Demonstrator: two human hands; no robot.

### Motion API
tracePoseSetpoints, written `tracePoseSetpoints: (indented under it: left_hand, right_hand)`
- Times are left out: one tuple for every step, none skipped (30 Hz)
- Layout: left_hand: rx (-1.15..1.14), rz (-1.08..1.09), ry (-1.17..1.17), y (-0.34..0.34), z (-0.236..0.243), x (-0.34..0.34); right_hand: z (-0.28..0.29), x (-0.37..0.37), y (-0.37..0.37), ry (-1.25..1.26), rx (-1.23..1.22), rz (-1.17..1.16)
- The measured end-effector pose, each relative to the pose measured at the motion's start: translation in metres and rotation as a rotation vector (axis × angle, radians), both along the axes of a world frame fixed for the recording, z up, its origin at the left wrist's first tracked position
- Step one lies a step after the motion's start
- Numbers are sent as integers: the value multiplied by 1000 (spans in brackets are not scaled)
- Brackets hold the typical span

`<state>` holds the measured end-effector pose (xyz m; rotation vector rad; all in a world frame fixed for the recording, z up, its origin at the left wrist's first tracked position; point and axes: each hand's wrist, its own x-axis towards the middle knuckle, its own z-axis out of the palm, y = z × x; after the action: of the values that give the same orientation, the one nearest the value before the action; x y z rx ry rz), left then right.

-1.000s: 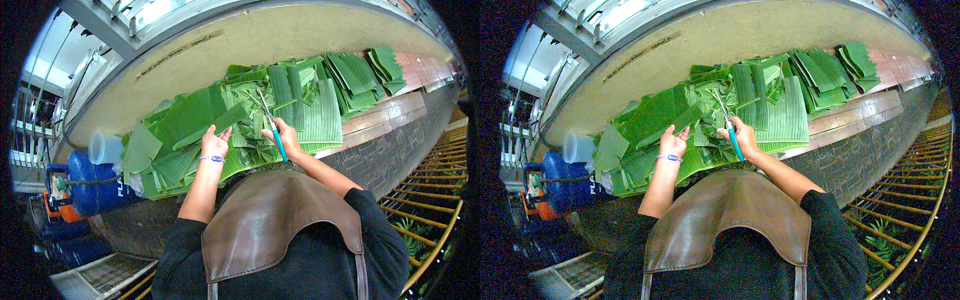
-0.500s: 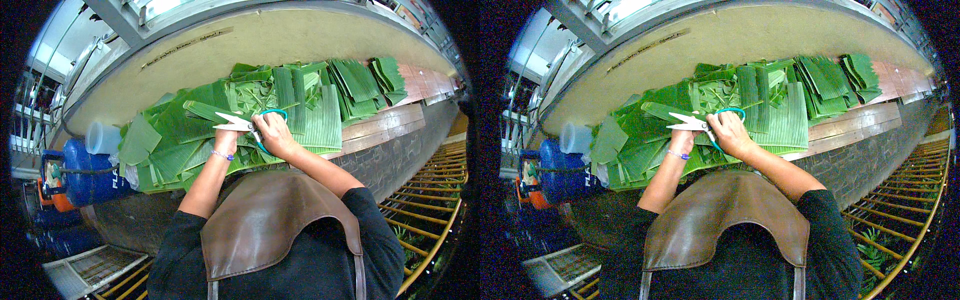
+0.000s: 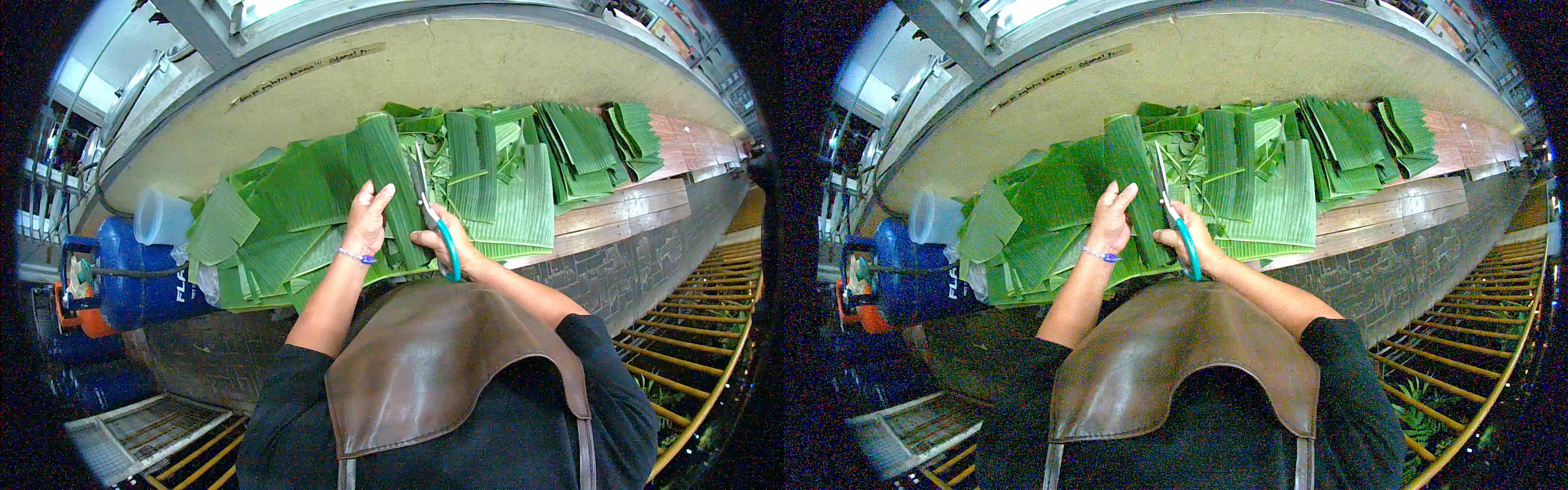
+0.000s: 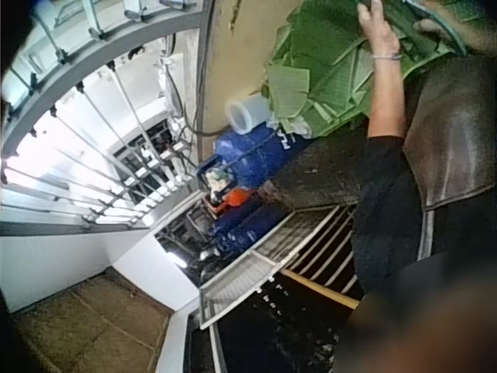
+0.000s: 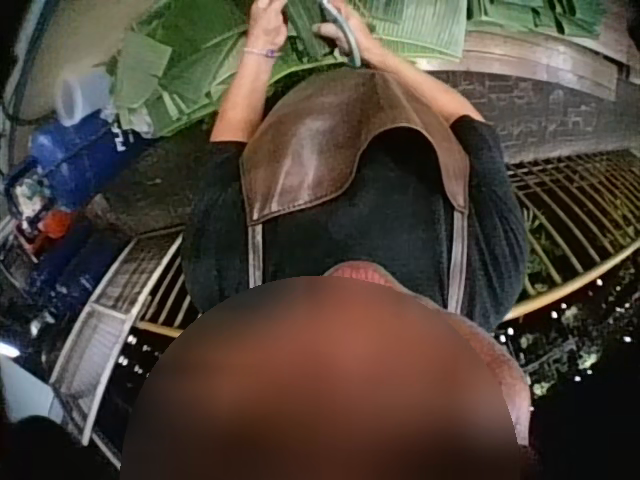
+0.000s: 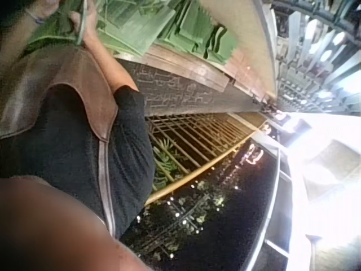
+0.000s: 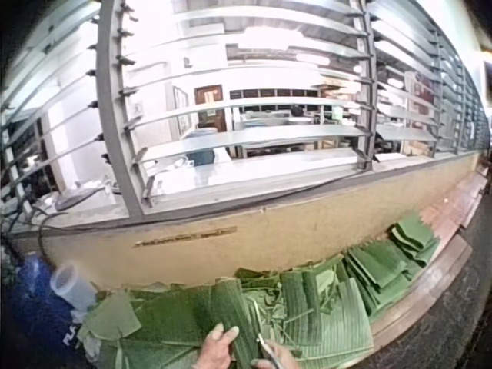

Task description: The person uses shears to cut large green leaves into smaller rectangular pieces on a wooden workbench. The person repeatedly picks up leaves, trims edges, and stacks the cut pieces into a neat pile.

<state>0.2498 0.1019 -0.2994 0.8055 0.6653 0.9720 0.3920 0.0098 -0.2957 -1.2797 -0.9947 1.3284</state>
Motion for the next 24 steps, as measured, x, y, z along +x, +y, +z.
tracePoseSetpoints:
  left_hand:
    - [-26,14,18,-1,1,1]
    - [36,42,19,-2,3,4]
    - [76,71,39,-4,5,7]
    - [88,106,83,-6,8,10]
    - [154,140,99,-7,12,12]
    - [190,183,139,-8,17,14]
    - [213,227,194,-10,21,14]
    - [265,209,201,-10,26,12]
    - [303,192,223,-10,30,8]
    - [358,166,189,-9,33,4]
    - [253,88,104,-8,36,-1]
    - [354,78,184,-4,37,-6]
    - [454,67,264,-1,38,-10]
    - [506,51,379,1,38,-14]
    - [464,-29,387,2,39,-20]
    - [469,-82,331,1,39,-24]
    - [434,-137,307,0,39,-28]
    - [419,-194,266,0,40,-31]
    - [499,-225,335,1,42,-33]
    - [500,-270,322,0,43,-34]
    - [493,-315,318,-1,44,-36]
    - [491,-358,313,-3,45,-37]
    - [499,-386,330,-3,46,-38]
    - [486,-418,323,-4,47,-38]
  right_hand:
    - [-2,-4,0,77,-6,-5]
    - [-4,-4,-1,88,-3,9]
    - [-4,-5,-1,98,1,23]
    - [-4,-5,-2,93,-47,19]
    - [-2,-3,-5,62,31,47]
    - [1,-1,-7,78,20,50]
    - [4,2,-9,94,9,56]
    - [8,4,-11,126,19,69]
    - [11,8,-11,183,-26,69]
    - [14,13,-13,253,-60,68]
    - [17,21,-15,195,-73,78]
    - [20,31,-16,157,-49,104]
    - [20,39,-15,64,-36,116]
    - [23,55,-15,-58,-78,215]
    - [23,63,-15,-101,-58,249]
    - [22,70,-14,-142,-45,282]
    - [23,78,-14,-224,-53,319]
    - [23,84,-14,-256,-27,351]
    - [24,89,-13,-294,-22,379]
    - [25,93,-12,-345,-41,403]
    - [26,96,-11,-324,25,404]
    - [28,98,-10,-336,33,406]
    - [30,100,-9,-347,42,410]
    - [32,101,-8,-357,50,413]
